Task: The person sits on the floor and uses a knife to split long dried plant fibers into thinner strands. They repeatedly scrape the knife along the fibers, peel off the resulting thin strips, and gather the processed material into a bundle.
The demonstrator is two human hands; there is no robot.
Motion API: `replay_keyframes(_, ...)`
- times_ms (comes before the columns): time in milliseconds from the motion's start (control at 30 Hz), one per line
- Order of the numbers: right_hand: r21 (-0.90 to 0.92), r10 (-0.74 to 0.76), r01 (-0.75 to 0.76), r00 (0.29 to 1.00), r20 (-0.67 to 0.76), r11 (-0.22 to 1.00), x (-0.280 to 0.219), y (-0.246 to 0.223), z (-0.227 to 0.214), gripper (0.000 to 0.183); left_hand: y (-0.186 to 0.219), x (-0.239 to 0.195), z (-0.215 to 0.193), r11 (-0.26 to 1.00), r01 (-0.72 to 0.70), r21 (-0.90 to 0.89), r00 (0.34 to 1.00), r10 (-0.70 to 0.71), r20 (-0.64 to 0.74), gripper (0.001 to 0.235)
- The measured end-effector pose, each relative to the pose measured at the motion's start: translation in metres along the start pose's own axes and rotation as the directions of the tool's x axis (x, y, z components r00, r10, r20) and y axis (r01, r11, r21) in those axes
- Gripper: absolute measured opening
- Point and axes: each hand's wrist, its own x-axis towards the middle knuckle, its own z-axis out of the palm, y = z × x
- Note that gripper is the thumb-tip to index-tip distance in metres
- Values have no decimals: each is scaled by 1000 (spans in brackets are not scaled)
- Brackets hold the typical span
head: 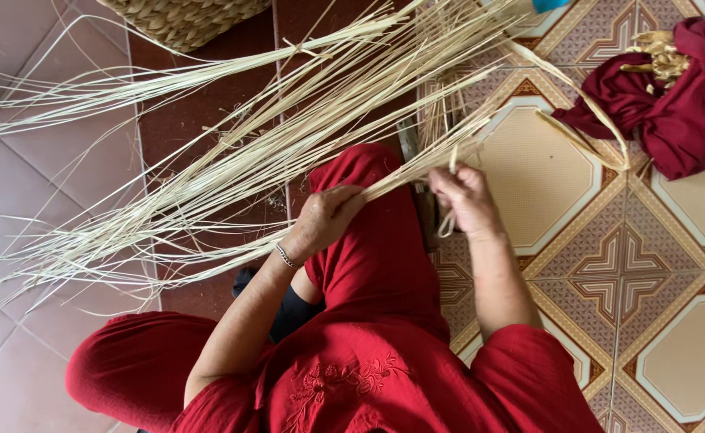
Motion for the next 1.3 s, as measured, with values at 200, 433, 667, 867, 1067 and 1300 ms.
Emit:
replay_keyframes(200, 88, -35, 17, 977, 208, 996, -17, -19, -37, 10, 16, 3, 14, 985, -131, 109, 991, 132, 3, 33)
replay_keyframes(433, -179, -322, 354, 929, 185, 918, -3, 22, -40, 18, 18, 3, 15, 989, -28, 147, 999, 33, -35, 23)
replay_keyframes(667, -487, -739, 586, 638, -214, 647, 29, 22, -82, 32, 15, 0, 6, 971, 130, 203, 988, -109, -112, 23)
replay_keyframes(867, 79, -336, 399, 849, -407, 913, 21, -53, -136, 27, 15, -11, 7, 950, -250, 187, 963, 264, -54, 32)
replay_keyframes(1067, -40, -537, 549, 828, 162, 835, 38, -108, -124, 28, 12, -15, 22, 955, -206, 212, 979, 203, 36, 21)
replay_keyframes(1300, -229, -435, 554, 800, 414, 801, 41, -108, -61, 34, 9, -17, 23, 956, -191, 221, 982, 185, 46, 22)
